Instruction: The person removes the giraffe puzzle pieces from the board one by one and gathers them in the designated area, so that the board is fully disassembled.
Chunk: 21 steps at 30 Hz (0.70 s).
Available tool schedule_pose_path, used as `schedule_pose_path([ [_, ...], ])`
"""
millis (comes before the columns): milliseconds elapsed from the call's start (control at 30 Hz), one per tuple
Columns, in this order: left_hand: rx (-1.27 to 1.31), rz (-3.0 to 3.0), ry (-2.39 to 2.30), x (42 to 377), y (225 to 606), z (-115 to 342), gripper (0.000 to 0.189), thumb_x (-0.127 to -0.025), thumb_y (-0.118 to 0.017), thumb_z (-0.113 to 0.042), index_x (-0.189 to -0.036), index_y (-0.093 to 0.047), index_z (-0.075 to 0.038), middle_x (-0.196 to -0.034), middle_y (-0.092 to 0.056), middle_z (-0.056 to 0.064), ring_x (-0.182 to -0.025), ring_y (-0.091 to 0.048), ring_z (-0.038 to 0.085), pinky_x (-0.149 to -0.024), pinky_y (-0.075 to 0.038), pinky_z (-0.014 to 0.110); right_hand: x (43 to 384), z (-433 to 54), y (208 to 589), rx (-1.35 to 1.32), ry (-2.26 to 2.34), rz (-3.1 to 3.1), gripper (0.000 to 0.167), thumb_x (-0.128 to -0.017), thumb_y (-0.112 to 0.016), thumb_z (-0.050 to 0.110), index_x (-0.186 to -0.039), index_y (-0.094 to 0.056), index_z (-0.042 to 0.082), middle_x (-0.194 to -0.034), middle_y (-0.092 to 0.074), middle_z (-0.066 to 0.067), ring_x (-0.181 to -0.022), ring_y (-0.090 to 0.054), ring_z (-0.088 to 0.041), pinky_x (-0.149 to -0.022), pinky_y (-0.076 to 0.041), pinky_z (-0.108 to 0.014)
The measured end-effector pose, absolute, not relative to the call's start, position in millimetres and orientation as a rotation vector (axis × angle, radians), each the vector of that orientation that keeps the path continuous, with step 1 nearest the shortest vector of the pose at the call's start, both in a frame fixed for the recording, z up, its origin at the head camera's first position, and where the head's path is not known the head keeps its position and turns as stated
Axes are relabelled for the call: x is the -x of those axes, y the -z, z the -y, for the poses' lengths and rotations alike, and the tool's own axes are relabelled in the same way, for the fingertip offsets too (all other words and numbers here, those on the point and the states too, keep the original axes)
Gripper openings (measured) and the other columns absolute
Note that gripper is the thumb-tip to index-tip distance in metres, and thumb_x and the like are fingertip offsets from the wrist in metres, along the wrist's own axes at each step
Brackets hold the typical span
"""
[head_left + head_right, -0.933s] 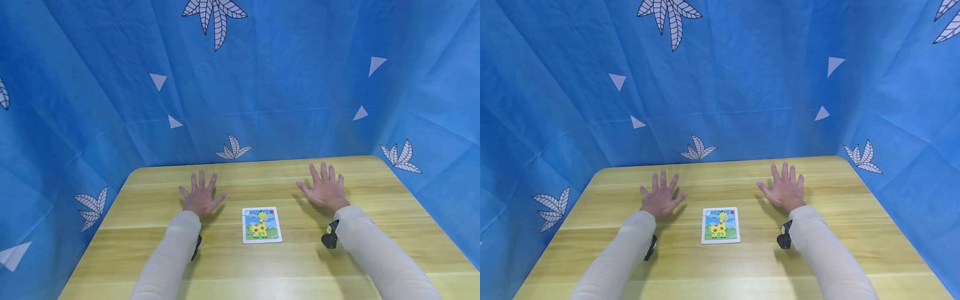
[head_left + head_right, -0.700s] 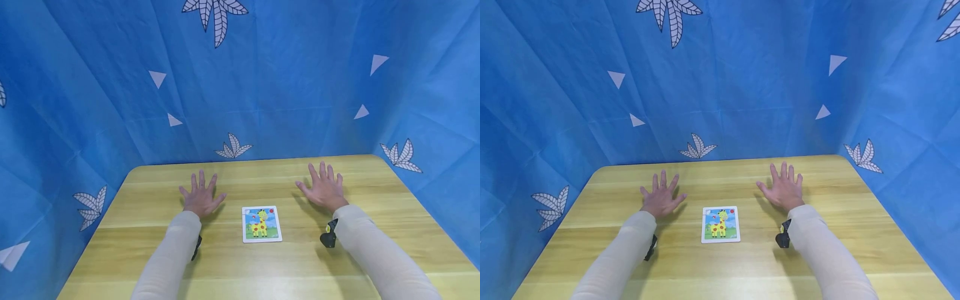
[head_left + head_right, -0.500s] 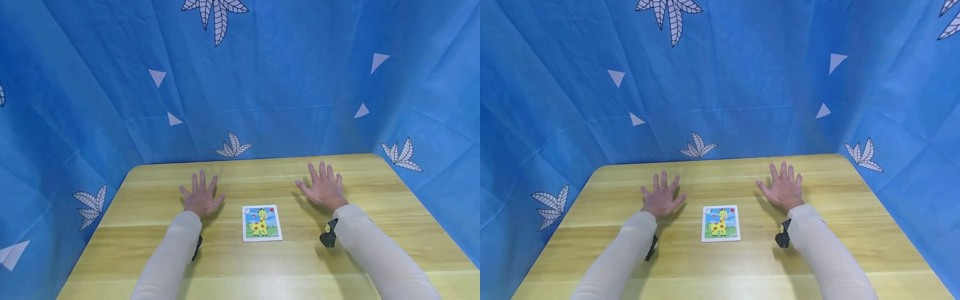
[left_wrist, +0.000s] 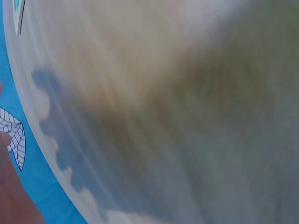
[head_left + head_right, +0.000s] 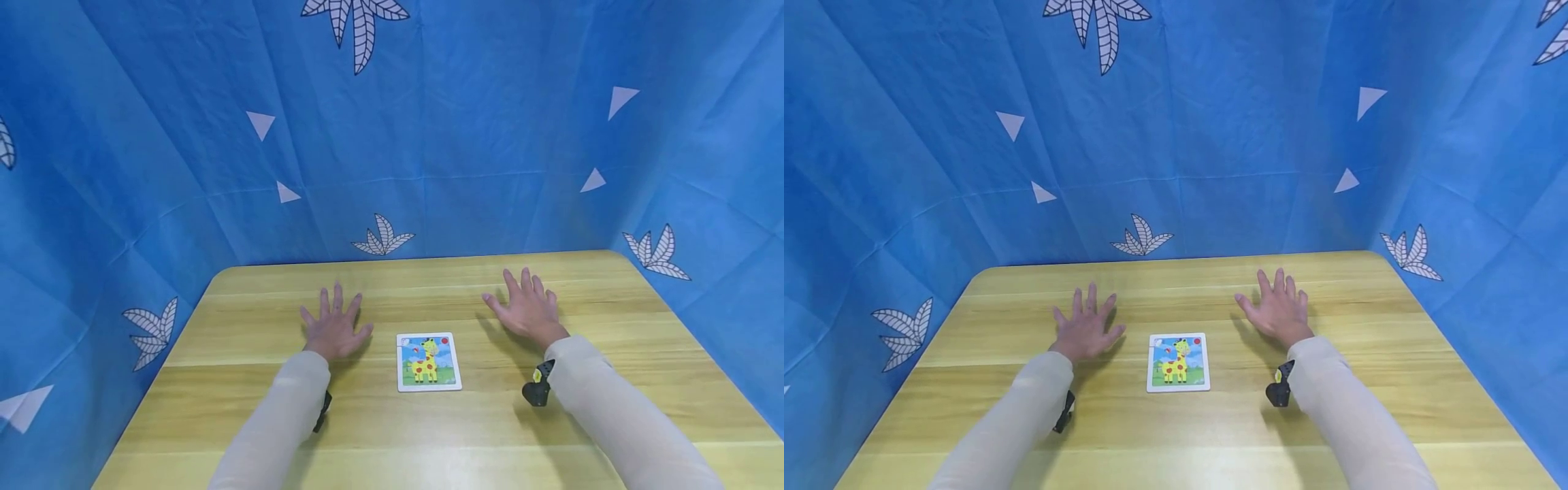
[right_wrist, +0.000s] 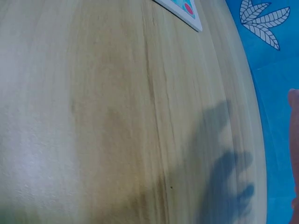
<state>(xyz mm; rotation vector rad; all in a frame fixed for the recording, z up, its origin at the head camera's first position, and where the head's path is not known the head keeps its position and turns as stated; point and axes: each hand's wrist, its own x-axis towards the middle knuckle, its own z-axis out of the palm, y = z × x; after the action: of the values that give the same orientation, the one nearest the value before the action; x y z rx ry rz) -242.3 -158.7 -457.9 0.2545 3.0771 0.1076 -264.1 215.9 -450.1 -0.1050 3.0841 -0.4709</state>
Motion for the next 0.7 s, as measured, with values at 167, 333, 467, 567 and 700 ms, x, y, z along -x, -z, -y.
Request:
schedule_pose_path([
  [167,-0.297,-3.084,-0.103,233,464,151,0.072,-0.089,-0.036,-0.065,-0.150,-0.024,-0.029,-0.159,-0.004,0.015,-0.143,-0.003,0.044,-0.097,-0.006,0.078,261,-213,453,0.107,0.515,-3.065,0.092,-0.087,-0.020,0.075,-0.152,-0.013,0.009,-0.153,-0.001,-0.031,-0.137,-0.007,-0.053,-0.100,-0.011,-0.073],
  [333,-0.362,-3.064,-0.093,221,464,139,0.072,-0.088,-0.037,-0.065,-0.150,-0.024,-0.030,-0.159,-0.004,0.013,-0.143,-0.005,0.043,-0.098,-0.011,0.076,252,-210,455,0.138,0.546,-3.023,0.088,-0.090,-0.022,0.071,-0.151,-0.017,0.008,-0.153,-0.005,-0.031,-0.136,-0.010,-0.055,-0.100,-0.012,-0.073],
  [467,-0.441,-3.013,-0.125,210,460,128,0.074,-0.087,-0.039,-0.064,-0.150,-0.024,-0.029,-0.159,-0.005,0.015,-0.142,-0.006,0.045,-0.098,-0.013,0.076,246,-205,457,0.165,0.564,-3.001,0.088,-0.090,-0.023,0.071,-0.151,-0.019,0.007,-0.152,-0.008,-0.031,-0.135,-0.012,-0.055,-0.100,-0.012,-0.073],
  [567,-0.485,-2.956,-0.170,200,458,121,0.075,-0.087,-0.041,-0.064,-0.151,-0.023,-0.029,-0.158,-0.004,0.016,-0.142,-0.006,0.046,-0.098,-0.012,0.076,243,-199,458,0.189,0.590,-2.990,0.086,-0.091,-0.025,0.069,-0.151,-0.020,0.007,-0.152,-0.010,-0.031,-0.135,-0.013,-0.055,-0.100,-0.013,-0.073],
  [700,-0.519,-2.882,-0.204,185,453,113,0.075,-0.087,-0.043,-0.063,-0.151,-0.023,-0.030,-0.159,-0.005,0.015,-0.142,-0.005,0.045,-0.100,-0.012,0.075,239,-189,459,0.235,0.631,-2.980,0.081,-0.093,-0.030,0.064,-0.150,-0.023,0.008,-0.153,-0.013,-0.030,-0.136,-0.015,-0.054,-0.100,-0.015,-0.072],
])
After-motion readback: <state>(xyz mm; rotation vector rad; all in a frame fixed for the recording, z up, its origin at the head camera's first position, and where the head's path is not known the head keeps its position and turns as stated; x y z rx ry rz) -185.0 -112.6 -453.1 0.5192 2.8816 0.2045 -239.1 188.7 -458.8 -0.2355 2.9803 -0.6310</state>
